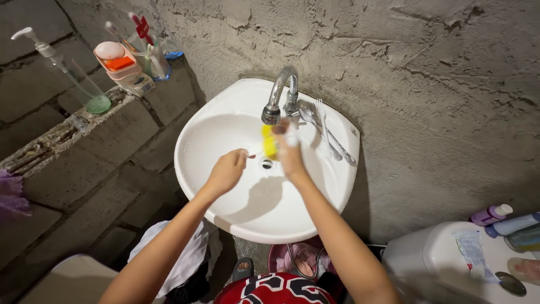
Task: The person washes a toothbrush, forks, a glass, a metal bowl, and plates at a sink and then places them onto a storage shelf.
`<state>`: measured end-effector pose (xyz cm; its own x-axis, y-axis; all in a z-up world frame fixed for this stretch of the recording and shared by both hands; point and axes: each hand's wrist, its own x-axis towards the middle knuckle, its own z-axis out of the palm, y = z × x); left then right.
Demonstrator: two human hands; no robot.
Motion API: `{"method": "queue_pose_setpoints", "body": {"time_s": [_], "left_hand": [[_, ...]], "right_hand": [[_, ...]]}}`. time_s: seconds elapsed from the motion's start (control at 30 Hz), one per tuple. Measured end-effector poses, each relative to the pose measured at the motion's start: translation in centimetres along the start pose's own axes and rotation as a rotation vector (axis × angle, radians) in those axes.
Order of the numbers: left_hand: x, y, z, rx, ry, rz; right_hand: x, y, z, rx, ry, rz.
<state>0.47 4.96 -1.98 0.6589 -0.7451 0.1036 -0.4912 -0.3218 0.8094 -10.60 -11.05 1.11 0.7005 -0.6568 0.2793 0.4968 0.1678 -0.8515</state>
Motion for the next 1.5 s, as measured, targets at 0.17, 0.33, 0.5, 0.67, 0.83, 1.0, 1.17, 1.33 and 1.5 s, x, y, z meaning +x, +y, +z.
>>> {"method": "queue_pose_setpoints", "body": {"time_s": [0.17,0.33,0.5,0.67,0.83,1.0,1.17,1.33,1.5], "left_hand": [[-1.9,4.0,2.1,0.245,0.148,0.142],[-4.2,5.6,2.6,0.108,0.175,0.236],[-2.5,3.1,4.0,-0.489,0.069,-0.117],[-0.5,1.5,4.0,-1.281,-0.451,-0.561],[-2.2,5.3,3.8,-1.068,-0.416,-0.663],[-0.8,5.8,2.8,-1.212,-0.46,-0.527],[0.5,2.3,3.1,-1.316,-0.501,-0.607],[1.8,3.5,3.4,-1.227,-0.37,-0.715],[3.6,0.7,5.6,-1.238,-0.437,-0.629]], "right_hand": [[-0.6,2.3,1.8,-1.271,0.057,-0.178],[4.4,8.0,-1.1,-0.712,0.397,0.278],[4.7,8.5,-2.6,0.391,0.543,0.546],[0.6,6.9,0.2,-0.332,0.19,0.023],[1.2,4.3,0.1,-0.608,0.279,-0.071],[4.6,1.6,0.3,-0.644,0.535,-0.167],[6.6,-1.9,-2.2,-1.624,0.136,-0.023],[7.5,-0.3,-4.4,-1.459,0.058,0.135],[7.8,2.1,-5.8,-1.857,-0.169,-0.37]]}}
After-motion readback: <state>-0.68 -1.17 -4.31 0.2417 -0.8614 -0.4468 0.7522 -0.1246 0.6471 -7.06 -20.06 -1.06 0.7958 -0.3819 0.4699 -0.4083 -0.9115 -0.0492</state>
